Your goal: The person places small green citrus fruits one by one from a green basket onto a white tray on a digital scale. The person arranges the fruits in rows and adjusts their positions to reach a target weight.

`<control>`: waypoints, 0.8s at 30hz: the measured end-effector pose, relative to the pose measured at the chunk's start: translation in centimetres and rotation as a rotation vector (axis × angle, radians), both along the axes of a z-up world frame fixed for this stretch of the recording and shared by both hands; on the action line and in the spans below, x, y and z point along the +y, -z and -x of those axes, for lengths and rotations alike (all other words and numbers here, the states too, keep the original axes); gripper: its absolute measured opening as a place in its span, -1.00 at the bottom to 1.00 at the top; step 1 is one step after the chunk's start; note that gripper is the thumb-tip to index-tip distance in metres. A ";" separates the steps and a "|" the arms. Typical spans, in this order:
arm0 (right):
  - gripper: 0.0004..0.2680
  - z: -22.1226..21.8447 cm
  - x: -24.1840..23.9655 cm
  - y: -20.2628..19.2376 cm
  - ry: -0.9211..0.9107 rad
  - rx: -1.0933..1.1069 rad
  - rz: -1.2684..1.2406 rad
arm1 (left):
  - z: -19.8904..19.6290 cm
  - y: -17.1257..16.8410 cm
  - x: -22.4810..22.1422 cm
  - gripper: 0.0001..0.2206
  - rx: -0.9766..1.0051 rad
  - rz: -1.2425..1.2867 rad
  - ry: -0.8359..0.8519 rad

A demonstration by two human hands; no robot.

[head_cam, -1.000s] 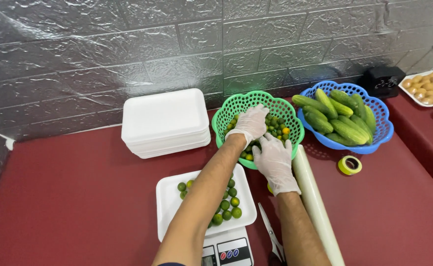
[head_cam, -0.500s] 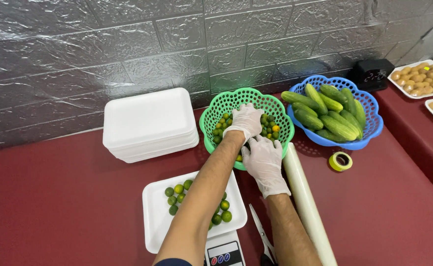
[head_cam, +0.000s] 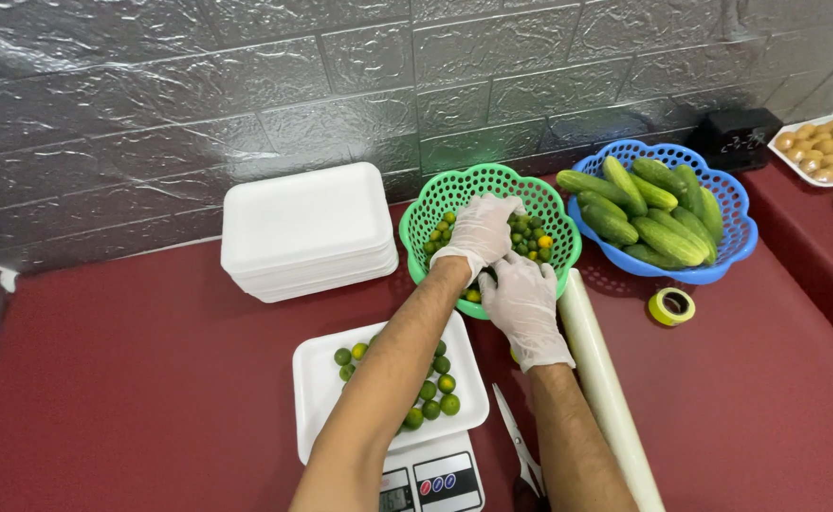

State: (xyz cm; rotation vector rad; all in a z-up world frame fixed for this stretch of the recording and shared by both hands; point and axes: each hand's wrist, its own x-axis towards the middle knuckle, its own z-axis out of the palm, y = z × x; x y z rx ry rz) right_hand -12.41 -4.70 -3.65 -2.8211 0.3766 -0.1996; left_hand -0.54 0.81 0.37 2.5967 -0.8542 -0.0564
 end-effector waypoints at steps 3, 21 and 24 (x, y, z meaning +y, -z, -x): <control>-0.69 0.5 0.0 -1.5 -0.005 0.015 -0.058 | 0.6 -0.6 1.5 -0.59 -0.017 0.045 0.021; -0.79 2.7 2.3 -4.6 -0.357 -0.441 -0.136 | 6.4 -3.6 12.1 -0.75 0.057 0.353 -0.124; -0.79 3.7 3.6 -6.3 -0.425 -0.449 -0.165 | 7.1 -3.7 14.0 -0.74 0.082 0.418 -0.149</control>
